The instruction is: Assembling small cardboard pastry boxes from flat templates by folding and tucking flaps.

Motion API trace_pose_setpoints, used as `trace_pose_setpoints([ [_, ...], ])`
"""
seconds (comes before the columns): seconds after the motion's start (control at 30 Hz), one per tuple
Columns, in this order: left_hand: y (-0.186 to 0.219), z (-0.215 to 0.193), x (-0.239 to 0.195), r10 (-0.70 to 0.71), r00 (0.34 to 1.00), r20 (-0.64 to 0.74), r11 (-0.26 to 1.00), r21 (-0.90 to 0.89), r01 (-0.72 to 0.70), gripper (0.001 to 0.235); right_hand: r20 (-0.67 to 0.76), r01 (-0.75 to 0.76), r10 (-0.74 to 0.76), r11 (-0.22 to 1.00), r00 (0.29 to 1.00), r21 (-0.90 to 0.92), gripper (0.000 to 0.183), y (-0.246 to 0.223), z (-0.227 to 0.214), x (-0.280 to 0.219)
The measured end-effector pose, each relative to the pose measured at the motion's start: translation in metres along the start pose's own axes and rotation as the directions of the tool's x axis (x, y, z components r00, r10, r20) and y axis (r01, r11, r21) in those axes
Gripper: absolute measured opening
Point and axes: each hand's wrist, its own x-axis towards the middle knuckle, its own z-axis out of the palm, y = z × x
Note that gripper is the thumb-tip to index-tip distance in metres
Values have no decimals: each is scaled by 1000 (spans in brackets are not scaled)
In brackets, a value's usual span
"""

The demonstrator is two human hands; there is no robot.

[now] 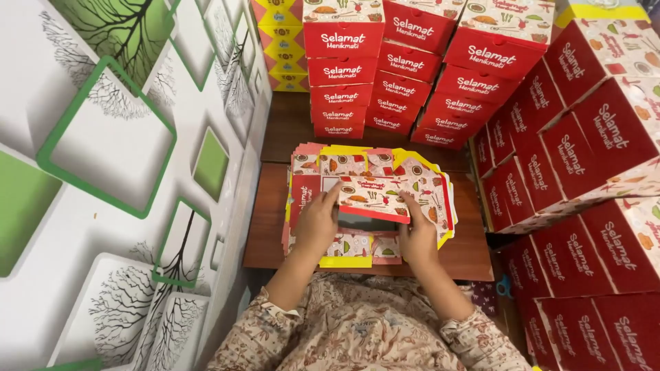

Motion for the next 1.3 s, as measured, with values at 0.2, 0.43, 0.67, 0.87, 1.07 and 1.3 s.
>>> trace_pose_setpoints([
  [0.2, 2, 9, -7, -69, 994, 81, 994, -79, 76, 75, 71, -120, 126, 990, 990, -76, 66, -28, -10, -6],
  [0.43, 23, -17, -15, -134, 976, 170, 974, -158, 161, 80, 257, -216, 229, 973, 939, -78, 77, -63, -32, -8],
  [0.67, -13, -16, -14, 62, 971, 231, 915, -402, 38, 86, 227, 112, -112, 994, 967, 13, 82, -3, -32, -8],
  [0.87, -43, 30, -17, 199, 968, -152, 925, -297, -237, 35, -105, 410, -407, 912, 908, 13, 37, 56, 6, -2],
  [1.07, -54, 44, -22, 215, 955, -205, 940, -220, -259, 32, -219, 447, -425, 892, 878, 61, 24, 58, 16, -1],
  [1.3, -43, 41, -20, 236, 909, -345, 907, -258, -333, 30, -326, 502, -445, 857, 834, 116, 27, 32, 8, -1],
])
